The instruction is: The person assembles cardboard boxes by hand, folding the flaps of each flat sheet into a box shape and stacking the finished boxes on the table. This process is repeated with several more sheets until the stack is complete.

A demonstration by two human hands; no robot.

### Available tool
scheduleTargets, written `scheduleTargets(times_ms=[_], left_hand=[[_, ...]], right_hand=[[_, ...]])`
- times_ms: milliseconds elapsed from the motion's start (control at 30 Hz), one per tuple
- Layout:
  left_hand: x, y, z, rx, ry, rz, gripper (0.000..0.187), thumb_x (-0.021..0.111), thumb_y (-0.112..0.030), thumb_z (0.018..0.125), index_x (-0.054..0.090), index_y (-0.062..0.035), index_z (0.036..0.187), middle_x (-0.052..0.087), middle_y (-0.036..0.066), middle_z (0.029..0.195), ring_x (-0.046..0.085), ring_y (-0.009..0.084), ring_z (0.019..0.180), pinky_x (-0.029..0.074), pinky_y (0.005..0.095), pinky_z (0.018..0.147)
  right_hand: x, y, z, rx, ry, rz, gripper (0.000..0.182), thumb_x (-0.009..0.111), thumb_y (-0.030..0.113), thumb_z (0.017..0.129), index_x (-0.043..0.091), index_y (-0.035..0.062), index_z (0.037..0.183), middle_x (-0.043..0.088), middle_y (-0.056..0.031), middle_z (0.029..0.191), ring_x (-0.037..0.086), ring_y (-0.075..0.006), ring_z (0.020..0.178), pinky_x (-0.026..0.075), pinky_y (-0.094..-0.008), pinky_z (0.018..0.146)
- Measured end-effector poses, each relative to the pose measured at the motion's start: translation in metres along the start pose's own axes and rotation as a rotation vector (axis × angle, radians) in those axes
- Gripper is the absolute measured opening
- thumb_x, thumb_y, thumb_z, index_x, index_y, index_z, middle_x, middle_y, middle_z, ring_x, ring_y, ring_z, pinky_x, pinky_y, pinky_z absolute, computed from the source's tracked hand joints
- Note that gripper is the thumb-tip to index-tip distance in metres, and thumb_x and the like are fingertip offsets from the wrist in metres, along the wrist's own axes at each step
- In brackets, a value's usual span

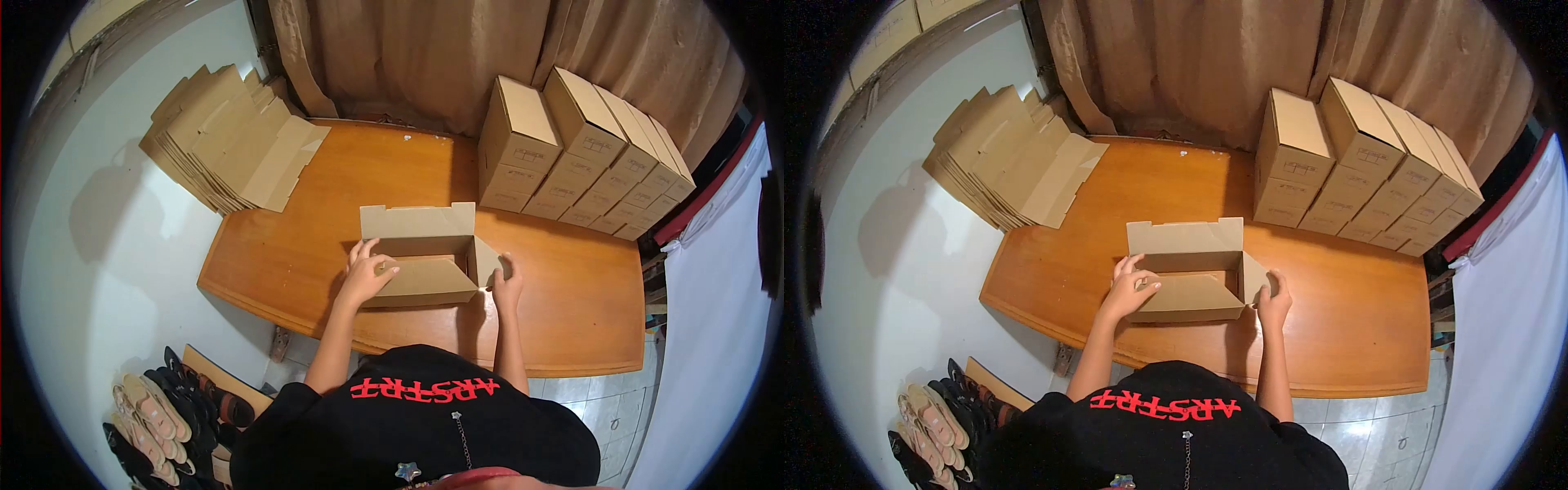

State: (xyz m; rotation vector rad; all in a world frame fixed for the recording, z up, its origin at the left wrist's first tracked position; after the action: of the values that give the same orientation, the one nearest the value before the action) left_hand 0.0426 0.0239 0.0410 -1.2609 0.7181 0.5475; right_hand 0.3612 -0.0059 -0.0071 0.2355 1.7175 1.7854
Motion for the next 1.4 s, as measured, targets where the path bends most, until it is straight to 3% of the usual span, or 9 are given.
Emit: scheduleTargets(times_ms=[233,400,600,700,733,933,1133,1300,1400], left_hand=[[-0.031,0.039,-0.005,-0.157,0.011,-0.279,0.026,0.066,-0.023,0.076,0.065,-0.006,0.097,0.047,0.017,0.127,0.044,0.0329,0.117,0.035,0.0392,0.098],[-0.04,0.066,-0.015,-0.243,-0.085,-0.085,0.028,0.07,-0.01,0.071,0.064,-0.0043,0.098,0.052,0.014,0.122,0.046,0.0323,0.114,0.039,0.0423,0.094],[-0.017,0.067,-0.022,-0.343,0.004,0.306,0.039,0.067,-0.029,0.075,0.064,-0.0092,0.108,0.043,0.013,0.134,0.027,0.0321,0.131,0.006,0.0588,0.105],[-0.002,0.058,-0.019,-0.361,0.071,0.255,0.056,0.059,-0.044,0.079,0.059,-0.0016,0.114,0.037,0.013,0.139,0.018,0.0321,0.135,-0.008,0.0604,0.103],[0.001,0.054,-0.016,-0.381,0.147,0.24,0.074,0.055,-0.052,0.08,0.047,0.0081,0.123,0.03,0.018,0.142,0.015,0.0352,0.135,-0.002,0.0565,0.106],[0.02,0.073,-0.002,-0.333,0.306,-0.163,0.113,0.062,-0.064,0.068,0.011,0.0075,0.139,0.003,0.03,0.144,0.002,0.0393,0.136,0.013,0.0446,0.109],[0.029,0.081,-0.004,-0.25,0.422,-0.175,0.142,0.083,-0.055,0.04,0.001,0.0047,0.14,-0.009,0.029,0.144,-0.008,0.0407,0.135,0.008,0.0448,0.11],[0.041,0.089,-0.007,-0.241,0.423,-0.178,0.149,0.086,-0.049,0.037,-0.01,0.0002,0.14,-0.011,0.023,0.146,-0.01,0.0345,0.136,0.005,0.0433,0.111],[0.045,0.093,-0.006,-0.231,0.434,-0.199,0.148,0.087,-0.046,0.039,-0.013,-0.0008,0.139,-0.012,0.019,0.147,-0.011,0.0328,0.137,0.004,0.0425,0.111]], right_hand=[[-0.007,-0.006,-0.006,-0.034,0.064,-0.289,0.035,0.059,0.014,0.077,0.056,0.0039,0.11,0.059,-0.0193,0.106,0.056,-0.0325,0.101,0.043,-0.0388,0.088],[0.001,0.013,-0.017,0.084,0.099,-0.564,0.052,0.066,0.033,0.072,0.053,0.0007,0.111,0.049,-0.0213,0.111,0.05,-0.0371,0.101,0.042,-0.0422,0.087],[0.013,-0.001,-0.013,-0.162,0.059,-0.732,0.056,0.07,0.031,0.07,0.053,0.0034,0.115,0.05,-0.0211,0.107,0.051,-0.0377,0.098,0.044,-0.0411,0.084],[0.018,-0.01,-0.005,-0.051,0.268,-0.626,0.055,0.068,0.024,0.071,0.051,0.0034,0.119,0.058,-0.0213,0.098,0.057,-0.0361,0.09,0.046,-0.04,0.081],[0.02,-0.009,-0.005,-0.037,0.294,-0.561,0.054,0.066,0.022,0.072,0.05,0.0035,0.119,0.06,-0.0214,0.095,0.058,-0.0359,0.087,0.047,-0.0401,0.08],[0.024,-0.005,-0.002,-0.068,0.331,-0.472,0.05,0.061,0.015,0.074,0.049,0.0039,0.121,0.064,-0.0222,0.09,0.062,-0.0355,0.084,0.048,-0.0408,0.076],[0.034,-0.018,0.021,0.009,0.342,-0.629,0.055,0.063,0.013,0.074,0.045,0.005,0.125,0.065,-0.0217,0.082,0.063,-0.0333,0.084,0.049,-0.0389,0.077],[0.038,-0.01,0.033,-0.132,0.359,-0.714,0.067,0.063,0.009,0.07,0.038,0.0121,0.132,0.064,-0.0248,0.084,0.061,-0.0377,0.085,0.048,-0.0423,0.08],[0.037,0.003,0.039,0.018,0.545,-0.631,0.072,0.062,0.006,0.068,0.035,0.0166,0.134,0.064,-0.0243,0.087,0.061,-0.0375,0.085,0.048,-0.0422,0.081]])
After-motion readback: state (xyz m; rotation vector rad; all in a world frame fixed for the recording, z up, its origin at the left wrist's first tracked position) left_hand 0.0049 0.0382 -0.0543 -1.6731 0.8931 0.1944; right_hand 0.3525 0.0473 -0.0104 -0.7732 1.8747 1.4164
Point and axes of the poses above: each hand's wrist, its own z-axis towards the middle knuckle, its own x-axis out of the palm, y = z × x, the point moved 4 cm from there along z, towards the middle knuckle
